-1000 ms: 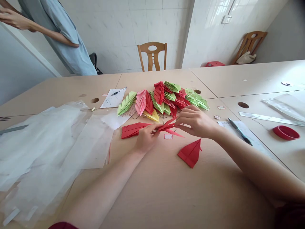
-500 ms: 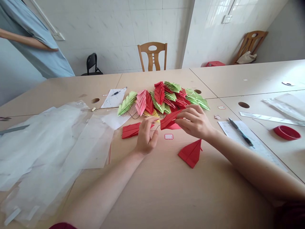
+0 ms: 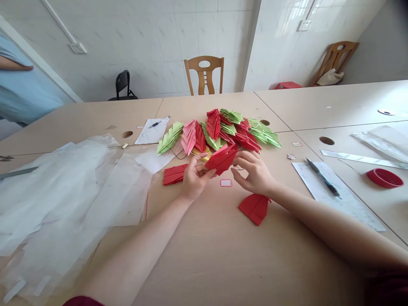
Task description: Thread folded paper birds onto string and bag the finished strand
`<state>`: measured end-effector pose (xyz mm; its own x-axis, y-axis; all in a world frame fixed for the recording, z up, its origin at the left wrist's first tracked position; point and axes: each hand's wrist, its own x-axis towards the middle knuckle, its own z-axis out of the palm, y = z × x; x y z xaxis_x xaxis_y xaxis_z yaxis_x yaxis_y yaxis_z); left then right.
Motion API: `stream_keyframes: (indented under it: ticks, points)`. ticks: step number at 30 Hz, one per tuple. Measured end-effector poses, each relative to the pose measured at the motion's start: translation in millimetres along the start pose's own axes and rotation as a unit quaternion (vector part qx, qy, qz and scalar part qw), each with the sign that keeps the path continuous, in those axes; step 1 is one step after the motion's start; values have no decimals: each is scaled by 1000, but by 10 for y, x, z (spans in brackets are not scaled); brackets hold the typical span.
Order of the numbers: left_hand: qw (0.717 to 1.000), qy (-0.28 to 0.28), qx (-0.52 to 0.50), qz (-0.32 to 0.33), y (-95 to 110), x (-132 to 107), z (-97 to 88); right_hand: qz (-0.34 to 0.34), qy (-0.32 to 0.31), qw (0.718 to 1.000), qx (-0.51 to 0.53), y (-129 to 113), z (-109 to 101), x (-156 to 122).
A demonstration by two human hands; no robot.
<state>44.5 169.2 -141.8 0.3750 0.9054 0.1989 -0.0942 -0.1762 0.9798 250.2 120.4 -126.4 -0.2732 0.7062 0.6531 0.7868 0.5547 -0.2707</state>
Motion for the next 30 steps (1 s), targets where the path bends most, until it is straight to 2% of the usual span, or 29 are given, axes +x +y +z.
stream_keyframes:
  ticks: [2,4,9,12,16,19,22,24,26,28,30]
  points:
    - [999,12,33,18,-11,-8,12,62,-20,996,68,-61,52,12]
    - [994,7,97,45,-14,-22,20,92,-23,990,100,-78,105,4]
    - [951,13,298,81,-12,-45,34,68,4,994,84,-54,199,-41]
    - [950,-14,301,79,-6,-43,34,60,-2,996,71,-61,233,-49]
    - [961,-50,262,73,16,-53,22,82,1,991,104,0,202,-15]
    - [961,-72,251,88,23,-69,11,122,60,985,107,127,79,42]
    - [972,-55,216,74,4,-58,-2,183,124,970,105,214,-45,86]
    - [982,-30,178,51,-19,-34,-9,192,84,966,152,199,-68,90]
    - [988,-19,146,41,-40,-12,-12,173,-15,957,232,133,-33,77]
    - [990,-30,130,43,-48,-3,-11,154,-94,937,299,54,33,58]
    - [989,-57,131,42,-39,-10,-10,165,-115,920,337,-2,97,41]
